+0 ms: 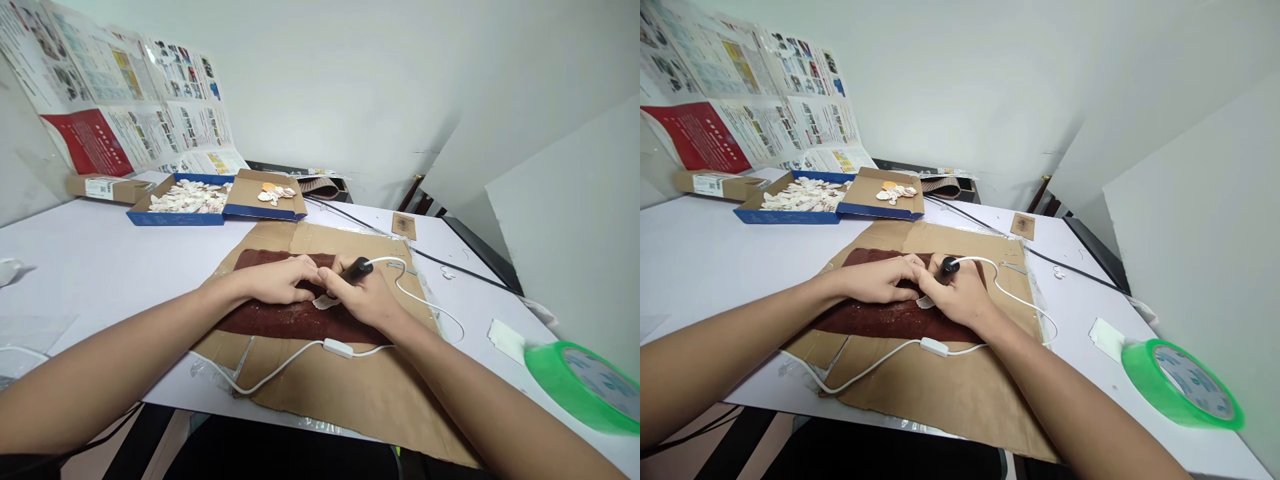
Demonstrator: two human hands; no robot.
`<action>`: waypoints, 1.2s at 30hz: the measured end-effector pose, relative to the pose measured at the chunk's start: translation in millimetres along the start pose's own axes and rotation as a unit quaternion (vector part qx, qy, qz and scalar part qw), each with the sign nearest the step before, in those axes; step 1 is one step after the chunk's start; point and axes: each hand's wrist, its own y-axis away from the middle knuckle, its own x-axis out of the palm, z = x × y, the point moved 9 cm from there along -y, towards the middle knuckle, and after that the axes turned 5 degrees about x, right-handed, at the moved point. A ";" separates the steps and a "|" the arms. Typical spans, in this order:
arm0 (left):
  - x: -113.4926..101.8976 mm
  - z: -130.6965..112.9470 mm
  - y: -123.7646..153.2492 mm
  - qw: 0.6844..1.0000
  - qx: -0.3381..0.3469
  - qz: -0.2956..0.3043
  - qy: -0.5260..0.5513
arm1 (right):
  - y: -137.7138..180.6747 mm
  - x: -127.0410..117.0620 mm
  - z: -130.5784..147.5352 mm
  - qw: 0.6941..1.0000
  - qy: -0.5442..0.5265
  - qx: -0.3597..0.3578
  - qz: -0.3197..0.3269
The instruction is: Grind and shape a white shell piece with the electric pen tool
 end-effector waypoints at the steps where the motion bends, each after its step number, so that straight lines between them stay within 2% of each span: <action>1: -0.3 0.0 -0.3 1.000 0.001 0.000 0.002 | -0.6 0.7 -0.5 1.000 0.000 0.001 -0.004; 8: -7.9 -2.3 -2.7 0.999 0.009 -0.018 0.038 | -6.9 3.6 -5.5 1.000 0.000 0.019 -0.004; 9: -14.5 -2.0 -2.0 0.998 0.002 -0.041 0.039 | -7.5 3.4 -7.0 1.000 0.005 0.023 -0.004; 11: -36.7 -0.8 2.3 0.989 -0.026 -0.136 0.045 | -8.4 2.3 -8.9 0.999 0.020 0.030 -0.006; 13: -58.7 -2.6 10.2 0.965 -0.056 -0.244 0.077 | -9.1 1.8 -8.2 0.998 0.044 0.032 -0.006; 14: -64.0 -7.8 11.9 0.955 -0.054 -0.274 0.098 | -9.4 2.0 -6.7 0.998 0.056 0.030 -0.003; 19: -48.9 -40.6 -1.0 0.958 -0.030 -0.255 0.127 | -9.0 9.1 9.0 0.997 0.061 -0.028 0.039; 21: -40.3 -42.2 -4.5 0.954 -0.034 -0.252 0.161 | -8.1 8.1 9.7 0.996 0.074 -0.038 0.034; 24: -31.6 -35.1 -5.8 0.940 -0.037 -0.250 0.230 | -6.0 5.0 -2.7 0.997 0.073 0.000 0.035; 28: -29.4 -27.3 -5.0 0.927 -0.028 -0.253 0.276 | -0.1 3.9 -20.5 0.996 -0.024 0.044 0.075; 33: -25.7 -27.8 -12.2 0.932 -0.014 -0.235 0.274 | 2.9 4.3 -29.0 0.981 -0.165 0.020 0.101; 36: -22.4 -25.9 -17.1 0.932 -0.009 -0.229 0.281 | 1.9 7.0 -37.0 0.971 -0.214 0.027 0.100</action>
